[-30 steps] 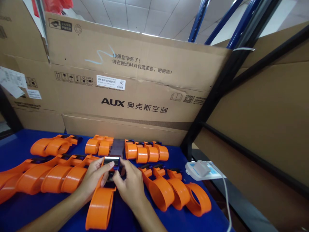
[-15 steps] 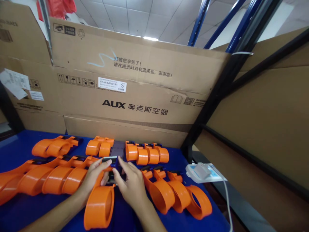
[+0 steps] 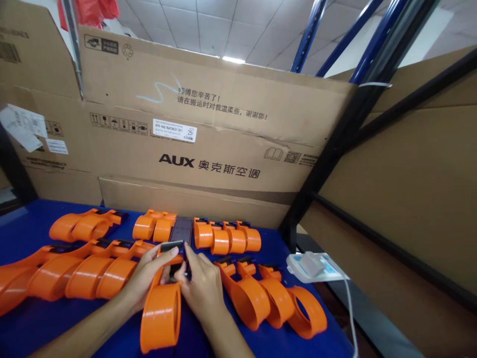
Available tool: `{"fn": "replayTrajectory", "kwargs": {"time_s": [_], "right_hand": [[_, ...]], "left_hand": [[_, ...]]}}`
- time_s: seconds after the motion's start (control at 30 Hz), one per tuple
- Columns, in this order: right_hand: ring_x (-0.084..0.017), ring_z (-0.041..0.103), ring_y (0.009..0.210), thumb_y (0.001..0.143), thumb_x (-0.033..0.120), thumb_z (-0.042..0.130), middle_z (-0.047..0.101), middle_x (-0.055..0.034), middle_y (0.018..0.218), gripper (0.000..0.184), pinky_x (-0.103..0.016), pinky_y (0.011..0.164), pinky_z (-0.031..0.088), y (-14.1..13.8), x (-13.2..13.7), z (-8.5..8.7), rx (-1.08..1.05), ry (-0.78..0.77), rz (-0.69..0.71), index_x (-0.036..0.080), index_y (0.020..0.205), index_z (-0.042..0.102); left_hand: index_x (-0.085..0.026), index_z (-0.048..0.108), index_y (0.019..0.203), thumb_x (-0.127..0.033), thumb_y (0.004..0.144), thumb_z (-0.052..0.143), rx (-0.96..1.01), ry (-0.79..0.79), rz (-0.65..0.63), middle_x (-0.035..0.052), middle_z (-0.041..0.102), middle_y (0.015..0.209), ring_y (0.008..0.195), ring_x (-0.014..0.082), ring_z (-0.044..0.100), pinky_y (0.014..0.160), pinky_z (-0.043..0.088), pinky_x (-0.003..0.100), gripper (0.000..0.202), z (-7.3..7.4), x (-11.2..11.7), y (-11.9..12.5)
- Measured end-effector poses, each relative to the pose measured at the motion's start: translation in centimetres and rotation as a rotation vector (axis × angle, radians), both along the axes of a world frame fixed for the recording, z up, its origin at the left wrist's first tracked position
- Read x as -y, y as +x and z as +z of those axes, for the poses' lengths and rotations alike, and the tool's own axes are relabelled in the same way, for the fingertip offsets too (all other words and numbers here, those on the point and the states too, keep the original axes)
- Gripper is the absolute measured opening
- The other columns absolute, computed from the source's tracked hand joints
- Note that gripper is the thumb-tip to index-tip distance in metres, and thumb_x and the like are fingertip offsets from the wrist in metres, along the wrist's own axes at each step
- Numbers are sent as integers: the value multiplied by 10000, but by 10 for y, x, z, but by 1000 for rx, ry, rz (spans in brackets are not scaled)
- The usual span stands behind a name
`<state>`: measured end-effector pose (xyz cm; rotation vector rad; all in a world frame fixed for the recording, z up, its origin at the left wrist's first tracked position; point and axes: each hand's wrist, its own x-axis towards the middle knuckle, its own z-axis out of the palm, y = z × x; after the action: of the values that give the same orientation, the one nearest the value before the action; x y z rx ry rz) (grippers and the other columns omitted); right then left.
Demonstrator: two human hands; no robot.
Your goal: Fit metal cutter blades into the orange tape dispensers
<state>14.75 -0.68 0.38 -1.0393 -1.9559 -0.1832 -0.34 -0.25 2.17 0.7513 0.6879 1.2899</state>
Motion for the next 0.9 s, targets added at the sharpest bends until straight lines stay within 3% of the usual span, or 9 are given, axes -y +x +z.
{"fn": "replayTrajectory", "kwargs": {"time_s": [0.17,0.7,0.9], "right_hand": [[-201,656,645,869,76,484,711,-71,784,642,-305,605,586,-3,-1,-5,37,80,-8,113,1507,412],[-184,594,586,907,67,474,657,-53,727,589,-295,564,568,-5,2,-7,99,158,-35,93,1492,410],[-201,636,678,931,111,489,694,-86,828,557,-317,615,593,0,0,-1,40,102,40,123,1485,442]], "left_hand": [[-149,694,901,-391,701,866,-90,-2,6,-81,487,474,392,44,359,394,326,155,358,-6,-4,-2],[-164,648,881,-444,739,833,-188,44,-99,-98,442,404,332,45,327,392,262,184,365,-11,-10,-10],[-167,660,877,-450,702,853,-177,71,-45,-99,449,419,345,42,326,390,258,177,385,-8,-12,-9]]}}
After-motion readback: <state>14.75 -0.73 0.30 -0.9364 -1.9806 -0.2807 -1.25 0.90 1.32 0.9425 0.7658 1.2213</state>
